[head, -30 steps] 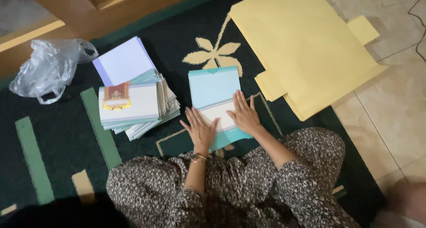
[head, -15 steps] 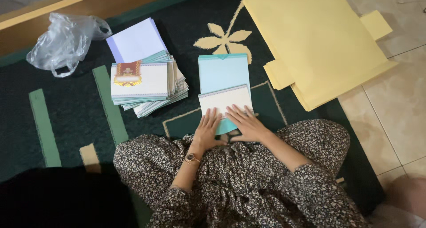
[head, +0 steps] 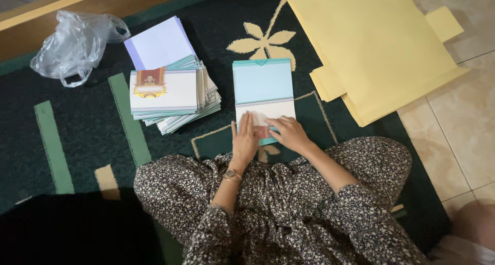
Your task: The person sits on a rug and repeatedly picks up small white cards with gold designs, places them inside light blue folded paper sleeves, and stacks the completed units. The person handles the items one at a time and maintains a growing stack of finished assemblies.
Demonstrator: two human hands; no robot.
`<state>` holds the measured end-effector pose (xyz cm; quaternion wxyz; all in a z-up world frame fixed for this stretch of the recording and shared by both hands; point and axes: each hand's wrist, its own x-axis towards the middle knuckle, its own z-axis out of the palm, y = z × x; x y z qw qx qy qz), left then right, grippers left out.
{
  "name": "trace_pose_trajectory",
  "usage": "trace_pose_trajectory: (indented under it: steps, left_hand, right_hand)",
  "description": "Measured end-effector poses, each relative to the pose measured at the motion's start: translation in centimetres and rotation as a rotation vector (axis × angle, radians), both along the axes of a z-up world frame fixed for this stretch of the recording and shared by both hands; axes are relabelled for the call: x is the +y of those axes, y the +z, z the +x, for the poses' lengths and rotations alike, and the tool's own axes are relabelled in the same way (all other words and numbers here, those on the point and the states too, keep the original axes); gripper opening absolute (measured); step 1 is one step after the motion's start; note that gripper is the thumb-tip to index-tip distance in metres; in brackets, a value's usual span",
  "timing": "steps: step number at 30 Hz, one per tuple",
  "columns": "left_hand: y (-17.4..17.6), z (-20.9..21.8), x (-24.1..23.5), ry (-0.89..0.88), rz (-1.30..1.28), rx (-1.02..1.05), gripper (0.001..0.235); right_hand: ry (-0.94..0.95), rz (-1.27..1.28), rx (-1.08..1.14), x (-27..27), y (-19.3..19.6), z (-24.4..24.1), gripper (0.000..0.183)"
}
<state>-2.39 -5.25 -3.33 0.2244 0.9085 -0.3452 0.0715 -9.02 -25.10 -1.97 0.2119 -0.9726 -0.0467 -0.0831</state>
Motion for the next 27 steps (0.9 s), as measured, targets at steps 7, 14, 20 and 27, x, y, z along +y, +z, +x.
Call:
trace_pose_trajectory:
  steps: [7,14,20,27]
  left_hand:
    - [1.5,0.2,-2.1,0.001,0.198,0.15,0.064]
    - [0.8,0.0,-2.0,0.037,0.231,0.037,0.063]
    - [0.7,0.3,-1.6,0.003,0.196,0.055,0.064]
    - [-0.4,1.2,-0.8,-0.083,0.215,0.021,0.069]
  right_hand:
    - [-0.037,0.122,0.129,1.2,2.4,1.5,0.059]
    - [-0.033,0.087,-0.216,3.2,1.0,4.4,0.045]
    - [0.101,-0.145,-0.049,0.6,0.9,3.2,0.063]
    - [0.191,-0.147,-0.042,-3.4,0.6,0.6,0.089]
